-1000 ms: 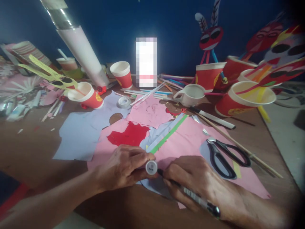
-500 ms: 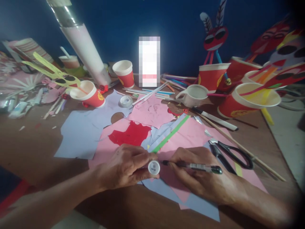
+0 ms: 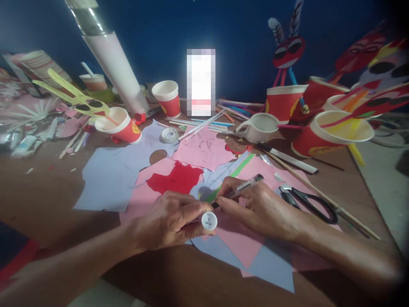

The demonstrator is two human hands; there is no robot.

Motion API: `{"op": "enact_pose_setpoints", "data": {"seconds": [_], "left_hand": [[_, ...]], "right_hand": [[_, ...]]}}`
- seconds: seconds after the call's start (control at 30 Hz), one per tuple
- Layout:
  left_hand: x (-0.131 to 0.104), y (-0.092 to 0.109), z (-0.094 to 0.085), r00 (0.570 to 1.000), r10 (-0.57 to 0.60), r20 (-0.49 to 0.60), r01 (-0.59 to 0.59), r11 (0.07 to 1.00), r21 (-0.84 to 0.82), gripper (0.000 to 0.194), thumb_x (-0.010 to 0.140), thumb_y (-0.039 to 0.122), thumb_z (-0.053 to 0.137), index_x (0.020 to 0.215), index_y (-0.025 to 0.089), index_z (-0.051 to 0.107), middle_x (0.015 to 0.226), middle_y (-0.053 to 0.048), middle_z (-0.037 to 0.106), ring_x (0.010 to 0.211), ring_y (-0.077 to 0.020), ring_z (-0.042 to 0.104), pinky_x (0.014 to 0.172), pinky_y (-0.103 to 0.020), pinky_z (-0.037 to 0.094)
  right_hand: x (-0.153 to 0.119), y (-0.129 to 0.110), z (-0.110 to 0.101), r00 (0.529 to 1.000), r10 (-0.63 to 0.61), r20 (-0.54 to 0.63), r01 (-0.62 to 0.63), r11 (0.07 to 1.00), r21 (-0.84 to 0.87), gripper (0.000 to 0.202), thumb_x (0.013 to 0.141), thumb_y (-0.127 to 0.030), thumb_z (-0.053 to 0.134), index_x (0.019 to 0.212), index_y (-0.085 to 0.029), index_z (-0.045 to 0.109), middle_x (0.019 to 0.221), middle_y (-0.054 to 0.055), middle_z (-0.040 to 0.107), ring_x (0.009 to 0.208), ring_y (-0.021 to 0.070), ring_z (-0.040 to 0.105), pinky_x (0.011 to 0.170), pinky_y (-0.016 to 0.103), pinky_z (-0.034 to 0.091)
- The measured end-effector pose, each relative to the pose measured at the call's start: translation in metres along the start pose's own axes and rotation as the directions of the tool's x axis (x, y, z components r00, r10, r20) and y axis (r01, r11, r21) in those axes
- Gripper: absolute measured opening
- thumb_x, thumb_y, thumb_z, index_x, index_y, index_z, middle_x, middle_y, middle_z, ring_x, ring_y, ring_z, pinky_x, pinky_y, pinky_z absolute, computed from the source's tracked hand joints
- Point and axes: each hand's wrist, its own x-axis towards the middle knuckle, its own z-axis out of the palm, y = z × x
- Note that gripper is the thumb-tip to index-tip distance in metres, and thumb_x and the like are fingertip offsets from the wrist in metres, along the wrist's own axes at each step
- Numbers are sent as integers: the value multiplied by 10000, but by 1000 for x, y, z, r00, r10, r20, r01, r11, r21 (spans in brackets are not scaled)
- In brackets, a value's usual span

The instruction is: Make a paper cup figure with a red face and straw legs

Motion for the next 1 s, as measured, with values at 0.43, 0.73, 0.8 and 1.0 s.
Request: {"op": "enact_pose_setpoints", "data": {"seconds": [0.43, 0.73, 0.8, 1.0], "left_hand": [[0, 2, 0, 990, -122, 65, 125, 991, -50, 277, 912, 388, 510, 958, 149, 643, 735, -37, 722, 648, -147, 668, 622, -229, 487], [-1, 4, 3, 990, -138, 10, 138, 990, 39, 301, 895, 424, 529, 938, 168, 680, 728, -21, 736, 611, -130, 677, 597, -206, 491], [-1, 4, 3, 989, -144, 9, 144, 989, 45, 302, 895, 423, 529, 931, 165, 683, 714, -20, 737, 600, -133, 679, 588, -209, 490], [-5, 1, 7, 992, -127, -23, 128, 991, 40, 286, 890, 426, 539, 938, 173, 664, 734, -17, 741, 624, -135, 685, 594, -213, 480]], "right_hand": [[72, -17, -18, 820, -202, 536, 267, 963, -45, 350, 843, -145, 448, 517, -118, 570, 540, -21, 575, 529, 68, 496, 512, 203, 376], [93, -18, -10, 680, -195, 707, 266, 964, 10, 386, 832, -146, 456, 462, -110, 561, 408, -93, 494, 463, 28, 444, 490, 186, 333], [91, -19, -10, 696, -204, 689, 274, 962, 8, 398, 840, -154, 446, 470, -90, 578, 389, -96, 477, 443, 14, 403, 478, 186, 299], [89, -27, -14, 683, -175, 709, 274, 961, -26, 405, 829, -119, 460, 432, -84, 535, 362, -91, 437, 419, 22, 361, 444, 174, 263]]}}
